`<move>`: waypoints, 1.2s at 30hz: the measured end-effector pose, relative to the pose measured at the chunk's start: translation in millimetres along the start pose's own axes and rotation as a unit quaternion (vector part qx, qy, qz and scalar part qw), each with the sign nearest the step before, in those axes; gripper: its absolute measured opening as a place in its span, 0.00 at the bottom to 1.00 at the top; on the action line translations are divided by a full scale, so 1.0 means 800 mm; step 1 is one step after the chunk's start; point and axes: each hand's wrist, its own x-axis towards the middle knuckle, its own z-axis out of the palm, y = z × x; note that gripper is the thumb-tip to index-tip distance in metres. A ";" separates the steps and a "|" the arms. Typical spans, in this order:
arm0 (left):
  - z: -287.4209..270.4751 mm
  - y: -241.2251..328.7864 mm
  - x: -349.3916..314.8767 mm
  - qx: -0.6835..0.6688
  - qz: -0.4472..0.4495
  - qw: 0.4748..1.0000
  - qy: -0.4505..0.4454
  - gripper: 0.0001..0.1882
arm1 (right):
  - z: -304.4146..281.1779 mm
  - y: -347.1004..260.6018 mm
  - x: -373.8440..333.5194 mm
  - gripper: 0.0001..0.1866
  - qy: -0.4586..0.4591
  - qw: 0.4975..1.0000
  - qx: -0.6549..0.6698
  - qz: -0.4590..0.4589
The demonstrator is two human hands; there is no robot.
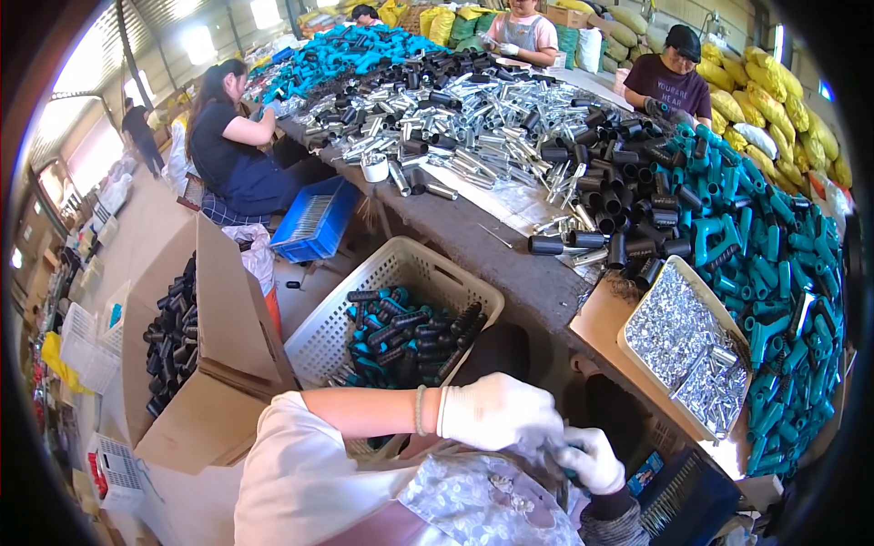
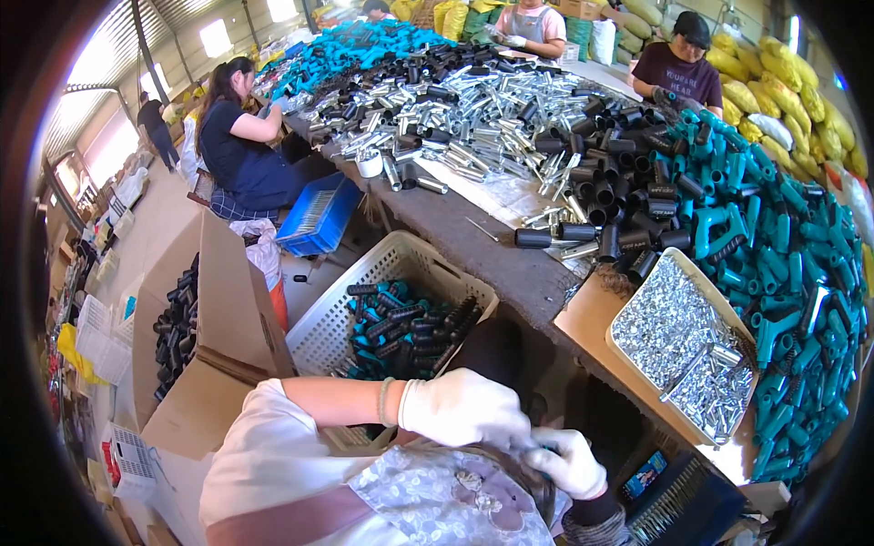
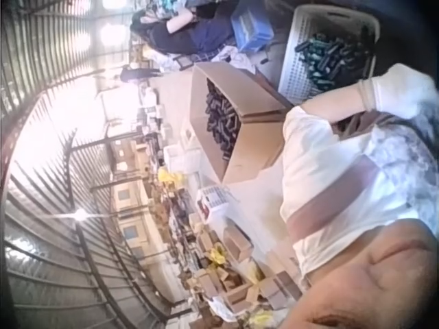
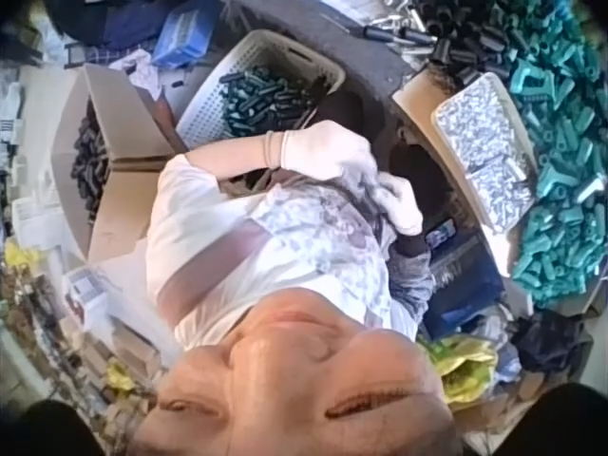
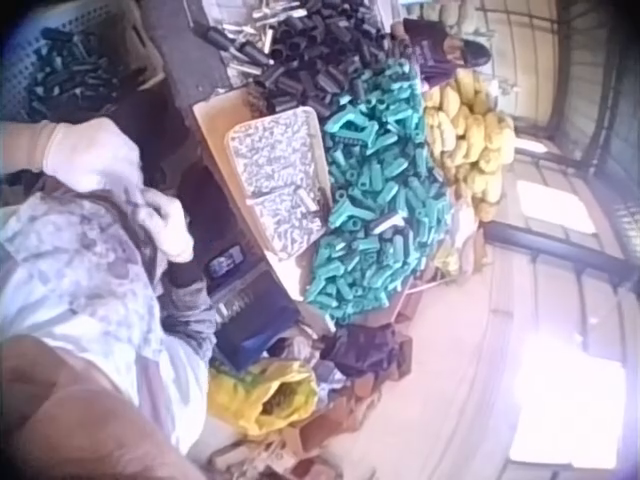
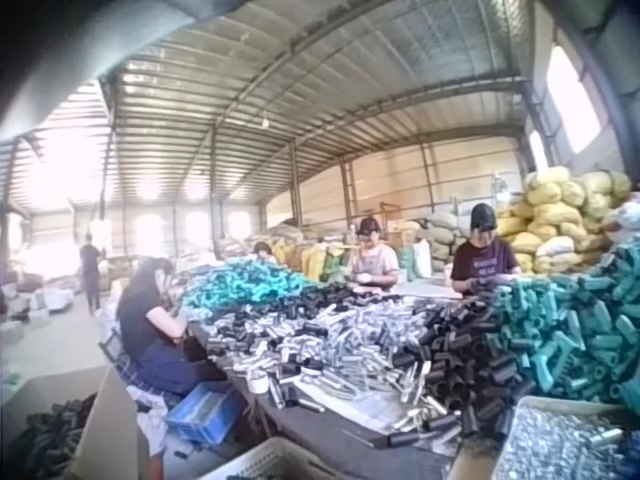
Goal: Assembling plastic and metal components of hand pumps at an assembly workbench.
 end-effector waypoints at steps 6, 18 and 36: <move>-0.027 0.017 0.020 -0.003 -0.081 0.996 0.020 0.21 | 0.006 -0.028 -0.004 0.18 0.113 0.960 -0.241 -0.084; -0.021 -0.004 0.006 -0.043 -0.199 0.979 0.028 0.24 | 0.031 -0.025 0.006 0.18 0.237 0.884 -0.379 -0.136; 0.002 0.013 0.008 0.068 0.130 0.983 0.107 0.13 | 0.007 -0.019 -0.012 0.26 0.117 0.968 -0.204 -0.090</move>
